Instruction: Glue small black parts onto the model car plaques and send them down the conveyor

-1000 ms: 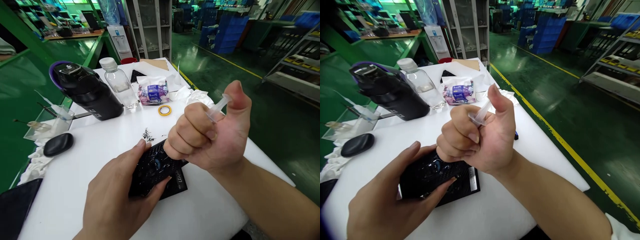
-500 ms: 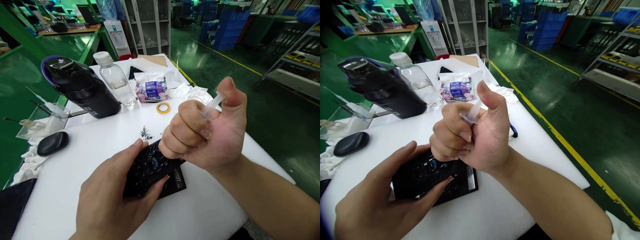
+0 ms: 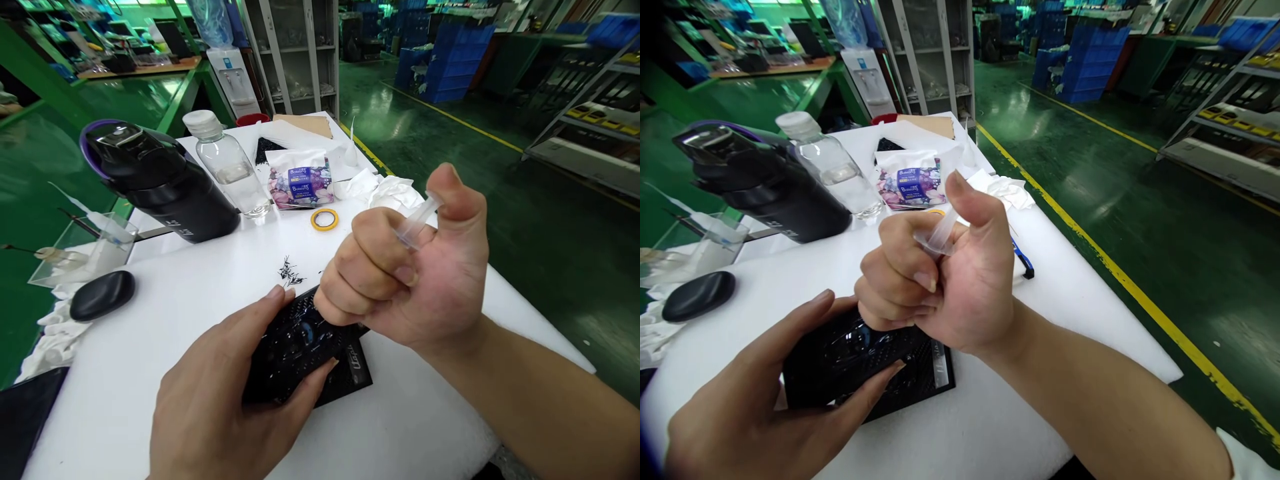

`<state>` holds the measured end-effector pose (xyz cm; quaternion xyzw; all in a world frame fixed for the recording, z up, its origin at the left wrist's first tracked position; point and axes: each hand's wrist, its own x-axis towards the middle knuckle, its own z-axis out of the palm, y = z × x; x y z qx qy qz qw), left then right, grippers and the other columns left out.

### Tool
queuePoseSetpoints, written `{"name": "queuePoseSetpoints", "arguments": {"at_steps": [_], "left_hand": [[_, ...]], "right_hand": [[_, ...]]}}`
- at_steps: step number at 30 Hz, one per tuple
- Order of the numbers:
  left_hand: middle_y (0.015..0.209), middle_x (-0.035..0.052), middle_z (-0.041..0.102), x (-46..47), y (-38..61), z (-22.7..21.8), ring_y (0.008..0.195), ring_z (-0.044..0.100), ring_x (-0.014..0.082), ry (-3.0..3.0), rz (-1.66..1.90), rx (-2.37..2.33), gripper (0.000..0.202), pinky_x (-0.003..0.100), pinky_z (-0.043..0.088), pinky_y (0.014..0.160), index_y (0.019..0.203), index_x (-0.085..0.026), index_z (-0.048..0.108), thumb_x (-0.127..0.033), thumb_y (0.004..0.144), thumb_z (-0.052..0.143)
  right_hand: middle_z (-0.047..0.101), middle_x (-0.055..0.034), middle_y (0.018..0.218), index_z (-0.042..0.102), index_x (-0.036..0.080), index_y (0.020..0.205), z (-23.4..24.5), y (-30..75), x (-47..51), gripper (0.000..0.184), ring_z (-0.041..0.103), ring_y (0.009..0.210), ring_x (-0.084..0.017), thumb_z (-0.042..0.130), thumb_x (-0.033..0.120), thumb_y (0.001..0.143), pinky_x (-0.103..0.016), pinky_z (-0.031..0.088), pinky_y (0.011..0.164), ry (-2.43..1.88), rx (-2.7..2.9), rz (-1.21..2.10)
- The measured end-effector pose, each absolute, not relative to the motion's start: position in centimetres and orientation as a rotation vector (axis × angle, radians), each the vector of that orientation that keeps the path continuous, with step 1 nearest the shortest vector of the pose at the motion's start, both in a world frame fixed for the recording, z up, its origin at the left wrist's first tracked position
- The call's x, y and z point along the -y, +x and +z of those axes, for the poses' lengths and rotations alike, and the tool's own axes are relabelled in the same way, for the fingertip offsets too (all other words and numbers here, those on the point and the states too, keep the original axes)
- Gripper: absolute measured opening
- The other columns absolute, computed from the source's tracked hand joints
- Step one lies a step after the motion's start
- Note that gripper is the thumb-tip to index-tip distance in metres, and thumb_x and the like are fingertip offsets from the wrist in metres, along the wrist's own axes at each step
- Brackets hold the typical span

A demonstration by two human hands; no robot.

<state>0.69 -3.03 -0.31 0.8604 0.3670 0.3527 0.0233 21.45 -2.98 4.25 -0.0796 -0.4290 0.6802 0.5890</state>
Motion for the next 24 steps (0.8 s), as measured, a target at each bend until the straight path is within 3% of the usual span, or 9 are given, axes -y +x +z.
{"name": "queuePoseSetpoints", "arguments": {"at_steps": [6, 13, 19, 24], "left_hand": [[0.119, 0.0052, 0.069, 2.5, 0.4, -0.2, 0.099, 0.071, 0.0246, 2.777, 1.099, -1.015, 0.081, 0.033, 0.058, 0.088, 0.145, -0.023, 0.044, -0.044, 0.075, 0.078], [0.118, 0.0044, 0.07, 2.5, 0.6, 0.0, 0.1, 0.069, 0.0201, 2.828, 1.149, -1.003, 0.082, 0.026, 0.055, 0.093, 0.141, -0.018, 0.049, -0.037, 0.069, 0.084], [0.12, 0.0025, 0.069, 2.5, 0.6, -0.1, 0.102, 0.068, 0.0204, 2.804, 1.116, -1.026, 0.08, 0.027, 0.055, 0.095, 0.143, -0.023, 0.047, -0.04, 0.072, 0.081], [0.121, 0.0016, 0.068, 2.6, 0.6, -0.1, 0.102, 0.068, 0.0223, 2.787, 1.067, -1.047, 0.08, 0.032, 0.056, 0.092, 0.147, -0.028, 0.042, -0.042, 0.076, 0.077]], "right_hand": [[0.02, 0.0057, 0.048, 0.033, 0.022, 0.056, 4.8, 21.5, 3.4, 0.064, 0.022, 0.045, -0.012, 0.022, 0.064, 0.102, -0.025, 0.029, 0.046, -0.22, 0.976, 1.593], [0.019, 0.0055, 0.048, 0.033, 0.022, 0.055, 4.8, 21.8, 3.4, 0.065, 0.024, 0.045, -0.012, 0.023, 0.066, 0.102, -0.026, 0.031, 0.047, -0.258, 1.005, 1.6], [0.02, 0.0064, 0.045, 0.033, 0.022, 0.055, 3.8, 21.5, 2.3, 0.068, 0.022, 0.04, -0.011, 0.027, 0.076, 0.096, -0.026, 0.029, 0.045, -0.065, 1.057, 1.547], [0.022, 0.0059, 0.045, 0.033, 0.022, 0.056, 3.7, 21.6, 2.3, 0.07, 0.023, 0.041, -0.011, 0.019, 0.078, 0.096, -0.027, 0.029, 0.046, -0.084, 1.064, 1.554]]}}
